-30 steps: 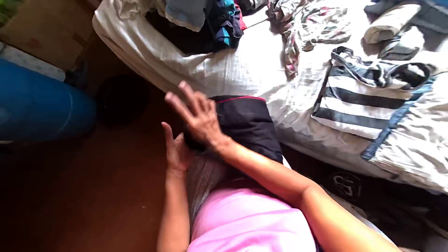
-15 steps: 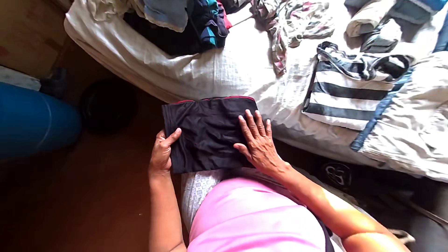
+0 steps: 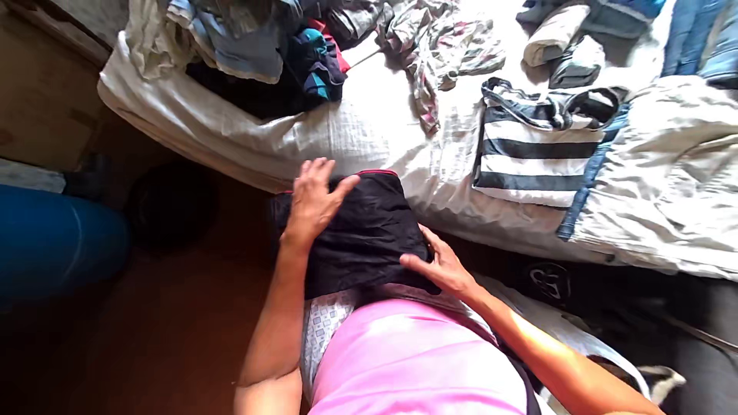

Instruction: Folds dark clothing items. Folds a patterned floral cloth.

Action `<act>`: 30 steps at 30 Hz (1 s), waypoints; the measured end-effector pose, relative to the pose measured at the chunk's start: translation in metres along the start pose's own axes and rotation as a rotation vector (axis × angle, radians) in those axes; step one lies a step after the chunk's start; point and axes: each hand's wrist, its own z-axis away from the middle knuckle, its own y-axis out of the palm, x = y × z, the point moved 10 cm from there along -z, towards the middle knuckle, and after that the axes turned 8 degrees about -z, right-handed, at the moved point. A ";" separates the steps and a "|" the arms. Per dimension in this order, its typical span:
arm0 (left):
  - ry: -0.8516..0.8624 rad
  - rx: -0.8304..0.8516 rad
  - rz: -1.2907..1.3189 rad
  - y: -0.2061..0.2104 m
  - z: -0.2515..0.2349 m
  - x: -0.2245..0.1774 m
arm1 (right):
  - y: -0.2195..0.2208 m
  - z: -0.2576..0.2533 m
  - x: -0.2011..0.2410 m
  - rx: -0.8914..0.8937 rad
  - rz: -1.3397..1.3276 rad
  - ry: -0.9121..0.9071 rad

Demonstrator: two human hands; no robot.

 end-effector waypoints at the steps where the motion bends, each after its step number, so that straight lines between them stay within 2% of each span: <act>1: 0.010 0.102 -0.024 0.020 -0.021 -0.008 | 0.000 0.005 0.001 -0.009 0.039 -0.025; 5: 0.054 0.487 -0.087 0.079 -0.061 -0.032 | -0.010 0.014 0.004 -0.077 0.036 -0.065; 9: 0.173 0.576 -0.027 0.100 -0.078 -0.044 | -0.013 0.012 -0.002 -0.055 0.025 0.013; 14: 0.284 0.559 0.118 0.100 -0.078 -0.062 | -0.012 0.009 0.004 0.001 -0.054 -0.060; 18: 0.361 0.479 0.172 0.087 -0.073 -0.069 | -0.014 0.014 0.008 -0.023 -0.110 -0.126; 22: 0.295 0.387 0.542 0.061 -0.069 -0.069 | -0.017 0.022 0.013 -0.095 -0.129 -0.214; 24: 0.234 0.410 0.696 0.049 -0.065 -0.068 | -0.018 0.025 0.018 -0.120 -0.152 -0.240; 27: 0.232 0.477 0.769 0.036 -0.059 -0.070 | -0.019 0.028 0.029 -0.131 -0.175 -0.256; 30: 0.289 0.428 0.826 0.010 -0.055 -0.071 | -0.021 0.026 0.041 -0.088 -0.226 -0.289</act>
